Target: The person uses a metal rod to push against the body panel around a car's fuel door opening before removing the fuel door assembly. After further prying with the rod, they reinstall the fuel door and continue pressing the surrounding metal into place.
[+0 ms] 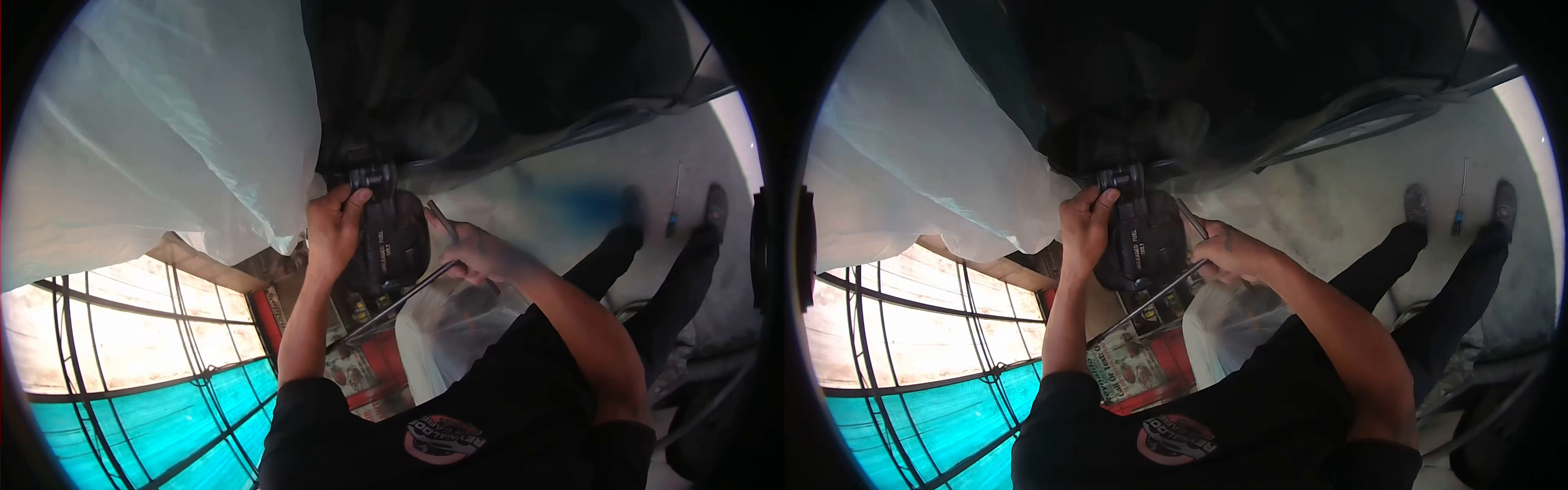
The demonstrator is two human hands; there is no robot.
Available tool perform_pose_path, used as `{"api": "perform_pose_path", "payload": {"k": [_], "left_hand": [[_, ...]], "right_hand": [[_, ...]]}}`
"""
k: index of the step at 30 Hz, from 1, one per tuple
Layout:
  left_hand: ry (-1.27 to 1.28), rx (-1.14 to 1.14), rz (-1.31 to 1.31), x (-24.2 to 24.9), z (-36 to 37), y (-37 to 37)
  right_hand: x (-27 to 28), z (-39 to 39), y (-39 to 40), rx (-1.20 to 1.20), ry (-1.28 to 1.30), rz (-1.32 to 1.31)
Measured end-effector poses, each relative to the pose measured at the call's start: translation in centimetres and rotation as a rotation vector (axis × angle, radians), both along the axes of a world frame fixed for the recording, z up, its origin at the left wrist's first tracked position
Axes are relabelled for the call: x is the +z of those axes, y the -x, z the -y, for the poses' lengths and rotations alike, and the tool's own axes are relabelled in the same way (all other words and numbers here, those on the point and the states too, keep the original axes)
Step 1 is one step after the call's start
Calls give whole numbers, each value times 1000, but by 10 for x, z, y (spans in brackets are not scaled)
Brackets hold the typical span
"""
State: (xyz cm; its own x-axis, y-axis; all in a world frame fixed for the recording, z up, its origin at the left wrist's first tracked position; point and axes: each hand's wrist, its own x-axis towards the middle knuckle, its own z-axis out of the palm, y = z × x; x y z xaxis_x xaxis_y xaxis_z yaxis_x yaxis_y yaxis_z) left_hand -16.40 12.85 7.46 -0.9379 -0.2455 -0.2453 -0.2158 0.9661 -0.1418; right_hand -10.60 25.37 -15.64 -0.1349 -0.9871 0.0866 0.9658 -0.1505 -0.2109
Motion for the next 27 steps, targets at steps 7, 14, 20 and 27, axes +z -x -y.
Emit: {"api": "perform_pose_path", "payload": {"k": [7,14,20,27], "left_hand": [[3,56,18,3,2,-2],[41,70,-8,-1,-1,0],[50,84,-1,-3,-5,1],[36,83,26,2,2,1]], "right_hand": [[-1,5,0,16,18,48],[-2,-7,11,-21,10,-45],[-6,-6,13,13,-20,-201],[-12,4,6,-86,-5,-242]]}}
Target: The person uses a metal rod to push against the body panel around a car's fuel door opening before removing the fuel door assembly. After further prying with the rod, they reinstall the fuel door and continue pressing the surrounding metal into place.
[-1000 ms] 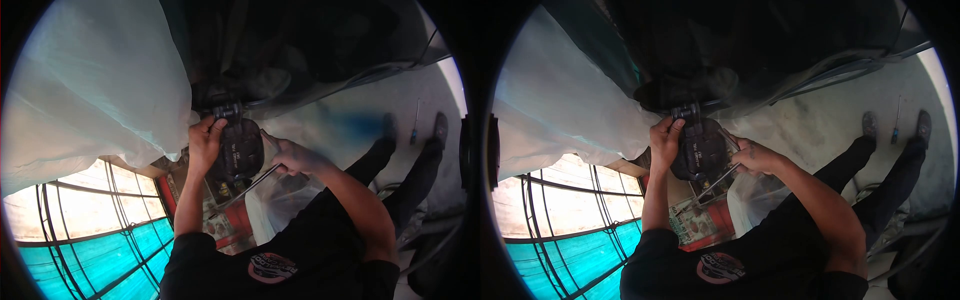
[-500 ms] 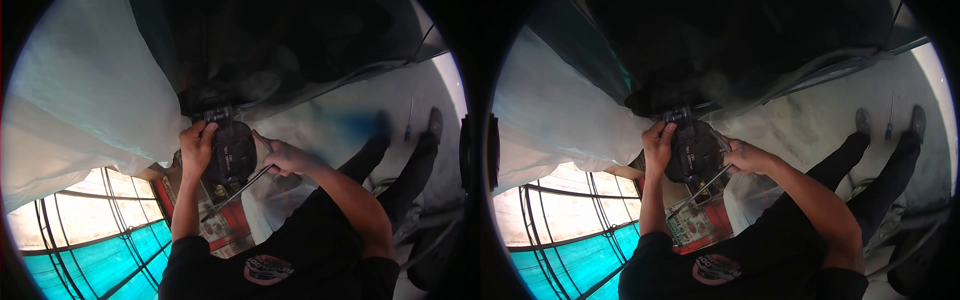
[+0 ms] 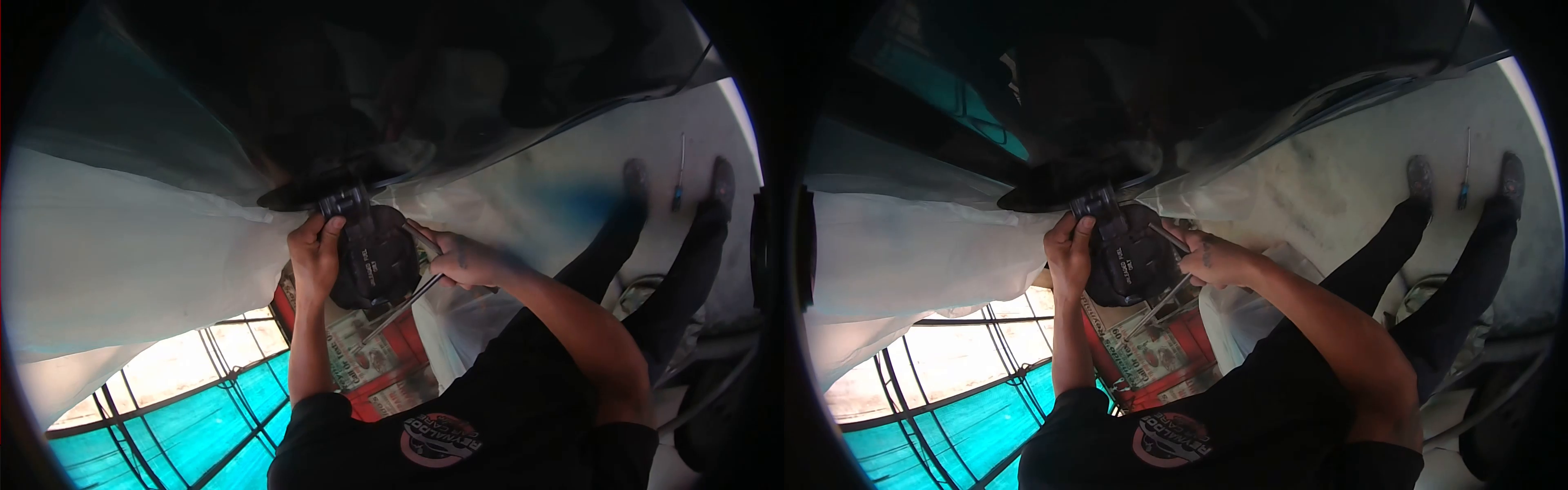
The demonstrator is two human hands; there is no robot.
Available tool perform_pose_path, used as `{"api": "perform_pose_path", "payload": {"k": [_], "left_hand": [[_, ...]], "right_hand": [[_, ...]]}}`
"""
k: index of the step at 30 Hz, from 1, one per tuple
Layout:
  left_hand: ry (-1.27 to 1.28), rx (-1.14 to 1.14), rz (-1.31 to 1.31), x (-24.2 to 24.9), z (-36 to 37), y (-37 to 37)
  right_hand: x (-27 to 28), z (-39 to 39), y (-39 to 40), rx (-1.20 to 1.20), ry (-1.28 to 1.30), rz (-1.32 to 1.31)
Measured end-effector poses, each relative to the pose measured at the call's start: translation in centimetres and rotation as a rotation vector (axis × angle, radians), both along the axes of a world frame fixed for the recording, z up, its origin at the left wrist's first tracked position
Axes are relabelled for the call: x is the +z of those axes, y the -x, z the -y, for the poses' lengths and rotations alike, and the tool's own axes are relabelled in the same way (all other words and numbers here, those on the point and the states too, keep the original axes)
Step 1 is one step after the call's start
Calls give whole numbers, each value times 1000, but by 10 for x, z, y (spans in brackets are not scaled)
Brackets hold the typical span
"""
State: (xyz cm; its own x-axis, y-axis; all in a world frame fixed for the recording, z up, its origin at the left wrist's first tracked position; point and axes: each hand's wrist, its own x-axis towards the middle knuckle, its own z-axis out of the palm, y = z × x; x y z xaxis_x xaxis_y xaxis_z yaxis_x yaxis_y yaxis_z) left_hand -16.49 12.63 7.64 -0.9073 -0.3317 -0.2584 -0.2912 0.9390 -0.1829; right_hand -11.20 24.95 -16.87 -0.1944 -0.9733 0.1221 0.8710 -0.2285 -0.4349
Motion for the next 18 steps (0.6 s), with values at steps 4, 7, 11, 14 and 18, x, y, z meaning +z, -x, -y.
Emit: {"api": "perform_pose_path", "payload": {"k": [4,7,11,14,18], "left_hand": [[-39,7,-7,-3,-1,1],[-59,6,-18,-3,0,0],[-61,-7,-7,-2,4,0],[-72,-6,-13,-1,8,-1],[-72,0,2,0,10,-1]], "right_hand": [[-9,13,-11,-134,69,-145],[-12,24,-26,-294,59,-132],[-20,58,-57,-585,86,-143],[-19,49,-49,-648,89,-156],[-13,24,-23,-282,63,-154]]}}
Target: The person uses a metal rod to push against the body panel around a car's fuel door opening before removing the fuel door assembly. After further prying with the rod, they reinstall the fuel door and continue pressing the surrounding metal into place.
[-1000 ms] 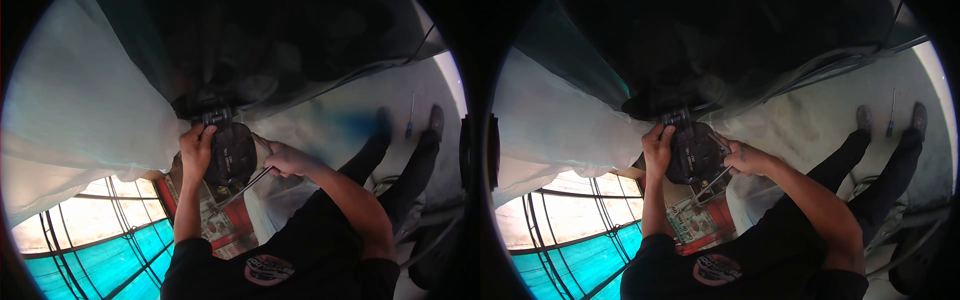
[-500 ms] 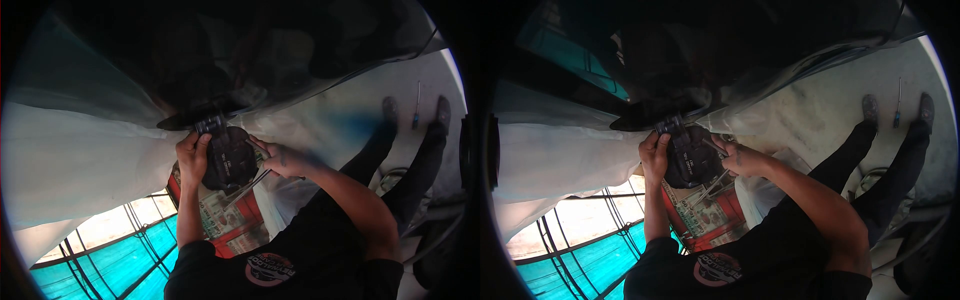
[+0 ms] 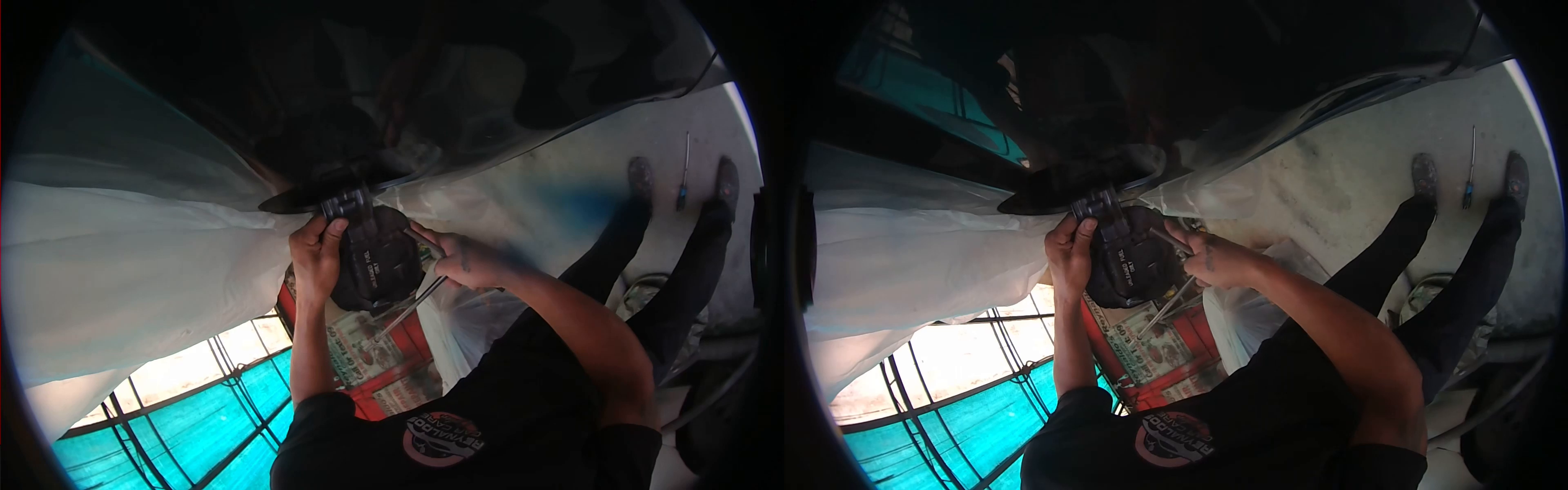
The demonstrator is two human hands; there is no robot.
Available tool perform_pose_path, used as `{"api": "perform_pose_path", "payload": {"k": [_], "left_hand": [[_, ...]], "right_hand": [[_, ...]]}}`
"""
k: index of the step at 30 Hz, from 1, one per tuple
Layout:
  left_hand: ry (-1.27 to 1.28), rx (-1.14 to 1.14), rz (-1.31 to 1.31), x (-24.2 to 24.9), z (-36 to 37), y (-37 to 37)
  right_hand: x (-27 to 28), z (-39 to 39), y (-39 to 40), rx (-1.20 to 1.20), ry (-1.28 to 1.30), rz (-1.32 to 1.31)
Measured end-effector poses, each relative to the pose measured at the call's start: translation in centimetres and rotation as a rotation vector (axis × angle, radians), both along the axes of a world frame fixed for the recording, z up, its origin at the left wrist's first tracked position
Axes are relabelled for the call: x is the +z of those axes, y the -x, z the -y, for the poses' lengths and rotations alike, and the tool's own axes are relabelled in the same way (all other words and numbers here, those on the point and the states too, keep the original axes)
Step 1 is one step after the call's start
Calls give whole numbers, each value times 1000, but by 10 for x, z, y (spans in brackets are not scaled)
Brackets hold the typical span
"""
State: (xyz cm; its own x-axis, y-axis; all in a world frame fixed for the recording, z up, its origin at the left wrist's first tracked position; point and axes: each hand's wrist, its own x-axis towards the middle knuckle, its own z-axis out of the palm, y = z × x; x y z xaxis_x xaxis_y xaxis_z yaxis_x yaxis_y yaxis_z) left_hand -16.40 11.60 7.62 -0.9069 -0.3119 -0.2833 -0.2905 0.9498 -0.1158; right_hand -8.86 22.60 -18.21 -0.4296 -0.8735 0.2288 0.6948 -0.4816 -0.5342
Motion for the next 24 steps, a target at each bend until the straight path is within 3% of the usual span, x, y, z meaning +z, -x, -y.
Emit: {"api": "perform_pose_path", "payload": {"k": [2,4,8,10,11,13,20,24], "left_hand": [[-36,0,-24,-2,-3,0],[-29,3,-19,-1,-1,-1],[-57,18,-20,-1,-1,-1],[-46,20,-18,-1,-5,0],[-35,21,-17,-2,-6,0],[-31,19,-16,-2,-6,1],[4,18,2,0,-4,0],[-3,21,14,0,-9,3]], "right_hand": [[-1,-1,1,-26,0,-21],[5,-17,18,133,-52,-18],[-2,5,-1,102,-43,-58],[-6,25,-20,-352,53,-119],[-8,22,-19,-352,54,-119],[8,-24,24,201,-104,18],[-28,-127,19,271,-185,25],[-28,-222,41,136,-384,116]]}}
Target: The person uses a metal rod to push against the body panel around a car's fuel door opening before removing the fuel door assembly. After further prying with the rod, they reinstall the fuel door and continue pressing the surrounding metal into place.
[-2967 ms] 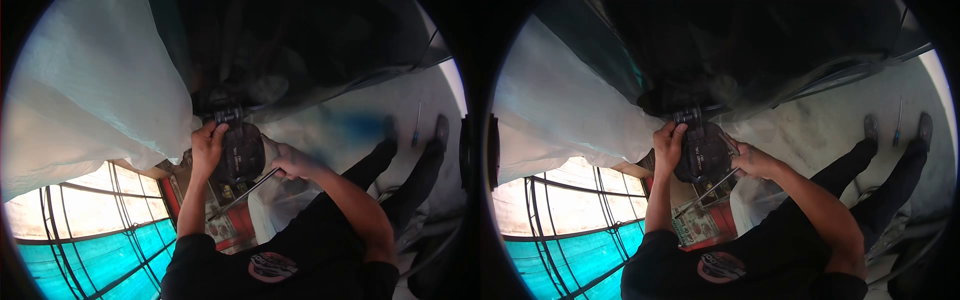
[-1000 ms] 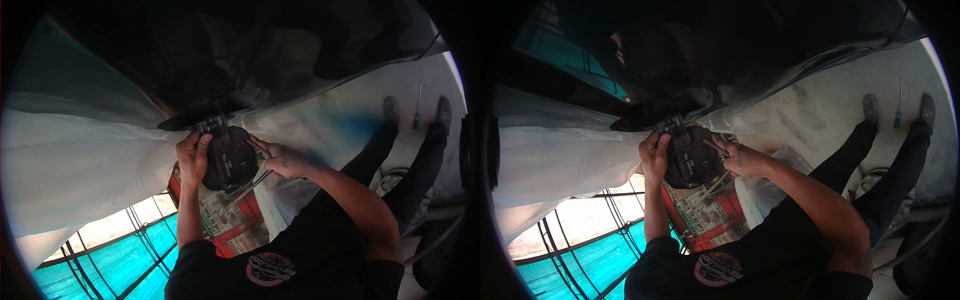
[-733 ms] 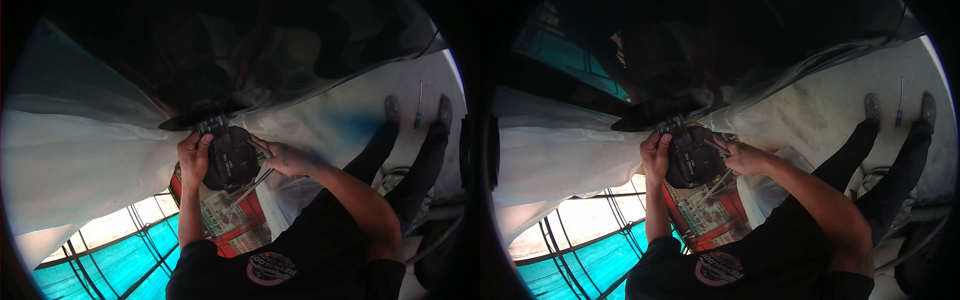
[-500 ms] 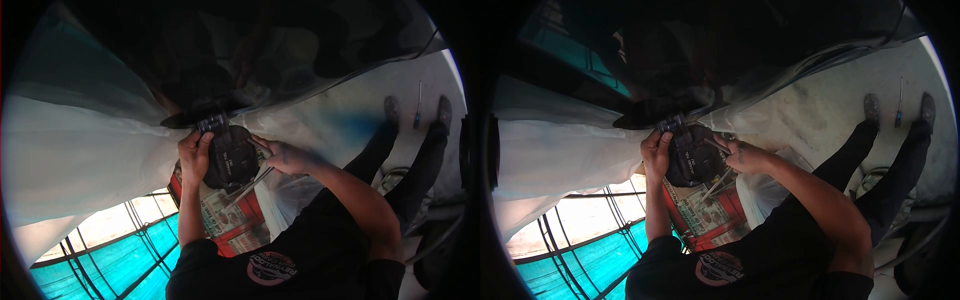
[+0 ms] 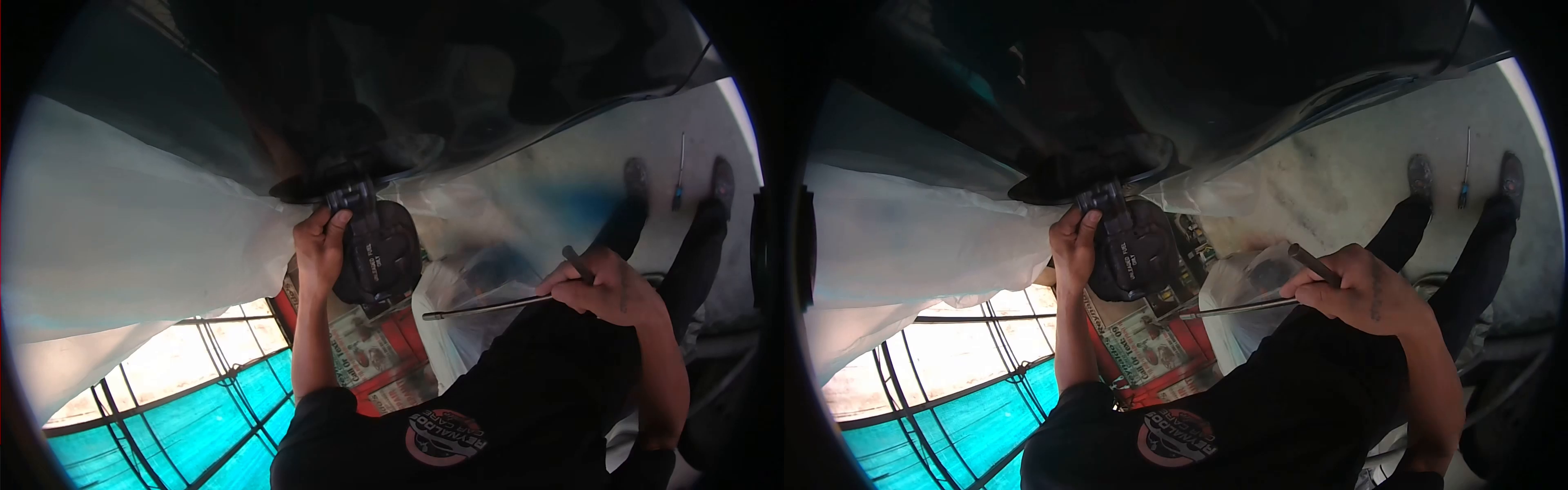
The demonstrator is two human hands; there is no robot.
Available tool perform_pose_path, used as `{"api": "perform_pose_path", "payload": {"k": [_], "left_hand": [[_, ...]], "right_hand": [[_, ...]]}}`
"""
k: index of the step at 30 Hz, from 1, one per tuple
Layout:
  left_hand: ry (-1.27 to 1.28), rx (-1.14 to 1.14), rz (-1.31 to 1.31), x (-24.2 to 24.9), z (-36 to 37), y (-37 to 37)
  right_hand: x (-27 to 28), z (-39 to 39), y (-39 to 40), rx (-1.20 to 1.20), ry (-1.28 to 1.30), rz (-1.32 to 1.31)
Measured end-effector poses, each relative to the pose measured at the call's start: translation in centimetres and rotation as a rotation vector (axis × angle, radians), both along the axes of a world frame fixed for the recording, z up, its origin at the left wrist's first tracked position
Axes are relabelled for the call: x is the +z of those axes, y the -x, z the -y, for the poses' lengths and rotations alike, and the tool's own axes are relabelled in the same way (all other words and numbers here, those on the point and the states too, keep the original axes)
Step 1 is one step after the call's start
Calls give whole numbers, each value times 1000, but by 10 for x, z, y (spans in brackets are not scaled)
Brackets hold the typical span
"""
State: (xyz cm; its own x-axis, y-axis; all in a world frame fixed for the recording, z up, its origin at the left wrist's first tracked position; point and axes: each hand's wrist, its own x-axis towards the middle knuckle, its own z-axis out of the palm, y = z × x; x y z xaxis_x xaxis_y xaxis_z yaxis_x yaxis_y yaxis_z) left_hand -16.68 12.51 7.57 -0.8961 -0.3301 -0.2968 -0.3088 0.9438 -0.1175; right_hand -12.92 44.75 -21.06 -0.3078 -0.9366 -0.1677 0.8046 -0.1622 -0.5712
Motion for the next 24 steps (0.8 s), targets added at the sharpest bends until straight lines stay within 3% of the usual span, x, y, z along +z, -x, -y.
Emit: {"api": "perform_pose_path", "payload": {"k": [4,6,9,18,24], "left_hand": [[-1,-3,-1,1,-1,0],[-1,8,9,1,-2,0],[-21,-3,-2,-1,-4,1],[-53,29,-2,1,4,-2],[-44,17,0,1,4,-2]], "right_hand": [[0,-45,-1,-209,-74,-39],[8,-48,1,-615,-49,-169],[22,-47,16,-764,-102,-285],[36,-17,35,-893,-91,-476],[50,5,44,-831,-78,-516]]}}
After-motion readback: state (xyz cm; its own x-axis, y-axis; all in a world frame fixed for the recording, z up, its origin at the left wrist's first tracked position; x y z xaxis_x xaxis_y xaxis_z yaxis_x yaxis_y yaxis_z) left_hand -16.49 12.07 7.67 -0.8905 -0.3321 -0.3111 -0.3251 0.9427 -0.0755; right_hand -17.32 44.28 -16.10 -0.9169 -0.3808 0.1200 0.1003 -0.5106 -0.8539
